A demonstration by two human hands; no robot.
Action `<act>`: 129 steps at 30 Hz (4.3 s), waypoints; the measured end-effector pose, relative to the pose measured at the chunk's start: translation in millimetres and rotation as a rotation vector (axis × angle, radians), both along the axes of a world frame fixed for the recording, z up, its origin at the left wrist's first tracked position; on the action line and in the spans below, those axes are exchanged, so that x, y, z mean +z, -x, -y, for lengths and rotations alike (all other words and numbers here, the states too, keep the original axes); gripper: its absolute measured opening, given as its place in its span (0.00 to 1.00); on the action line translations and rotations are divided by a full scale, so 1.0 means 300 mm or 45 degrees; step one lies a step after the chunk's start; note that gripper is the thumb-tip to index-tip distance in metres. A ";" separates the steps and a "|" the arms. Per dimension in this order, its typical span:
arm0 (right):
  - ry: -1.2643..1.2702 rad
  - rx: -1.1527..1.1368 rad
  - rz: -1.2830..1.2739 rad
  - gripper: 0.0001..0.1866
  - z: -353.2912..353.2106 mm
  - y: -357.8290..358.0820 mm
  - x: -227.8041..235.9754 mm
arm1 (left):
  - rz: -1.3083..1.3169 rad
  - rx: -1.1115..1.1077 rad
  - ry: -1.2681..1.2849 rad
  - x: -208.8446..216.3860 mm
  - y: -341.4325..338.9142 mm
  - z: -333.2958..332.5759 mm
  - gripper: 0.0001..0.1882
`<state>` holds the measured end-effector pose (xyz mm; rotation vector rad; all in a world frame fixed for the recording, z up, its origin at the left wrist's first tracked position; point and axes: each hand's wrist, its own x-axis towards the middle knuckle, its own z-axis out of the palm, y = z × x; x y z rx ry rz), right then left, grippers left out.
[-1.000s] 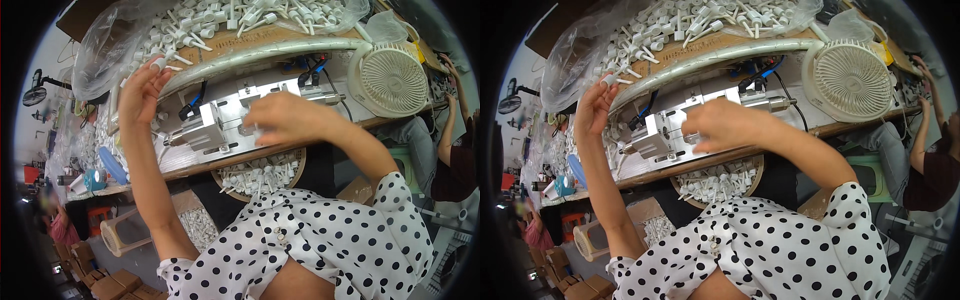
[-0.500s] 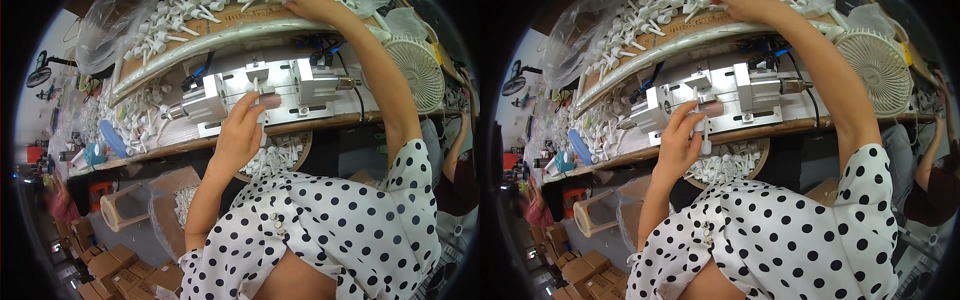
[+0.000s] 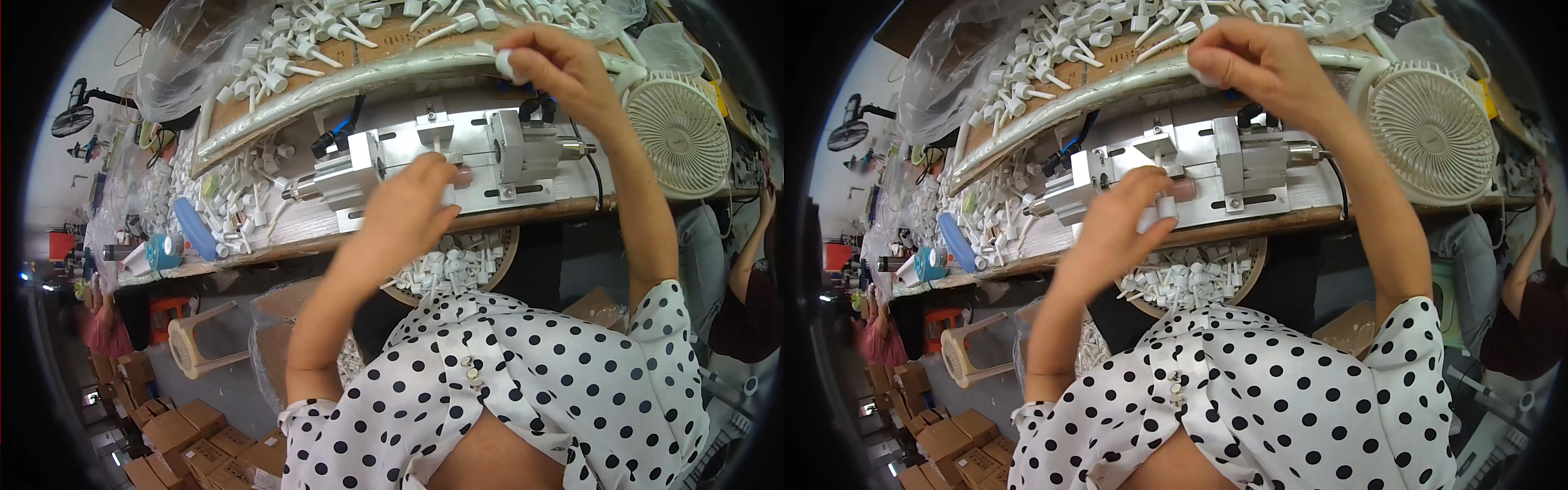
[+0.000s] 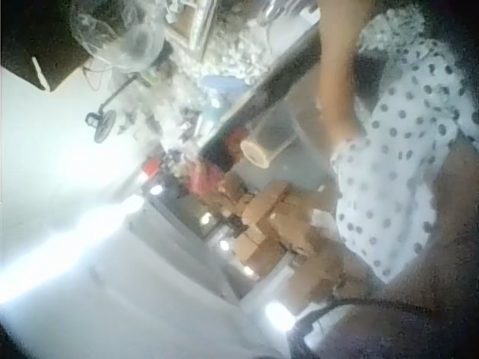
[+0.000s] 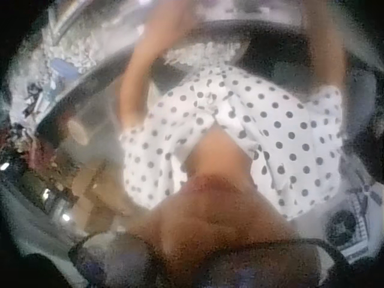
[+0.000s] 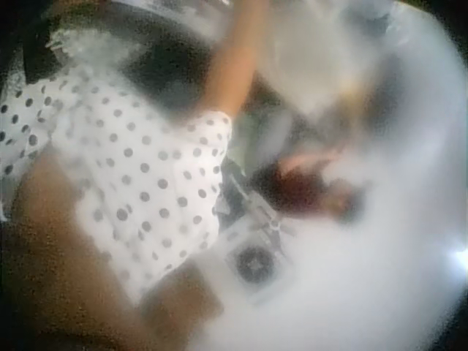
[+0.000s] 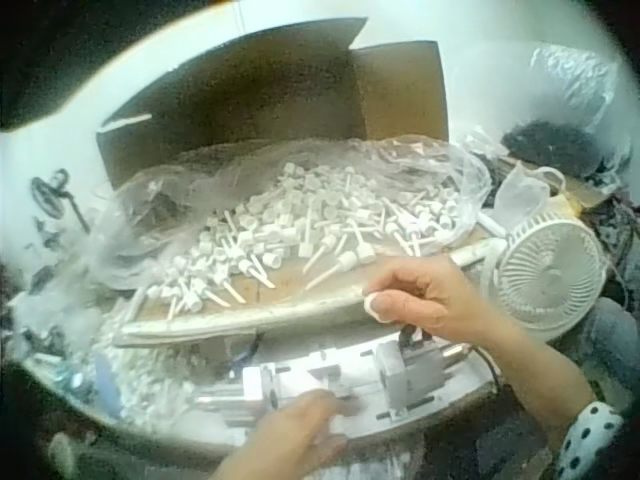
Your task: The recorder is assembling small plastic pump or sprayer components using a specialized pneumatic assembly jig at a workshop station.
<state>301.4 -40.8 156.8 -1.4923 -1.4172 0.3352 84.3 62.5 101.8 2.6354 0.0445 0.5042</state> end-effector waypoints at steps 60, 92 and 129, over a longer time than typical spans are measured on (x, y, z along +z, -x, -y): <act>-0.158 0.142 0.550 0.14 0.089 0.239 -0.179 | -0.097 0.487 -0.887 0.194 -0.090 -0.636 0.08; -0.141 -0.426 0.647 0.11 -0.257 -0.083 -0.065 | 0.322 0.280 0.088 -0.136 -0.017 0.085 0.15; 0.045 -0.460 0.893 0.12 -0.110 -0.082 -0.010 | 0.543 0.649 1.146 0.100 0.088 -0.247 0.10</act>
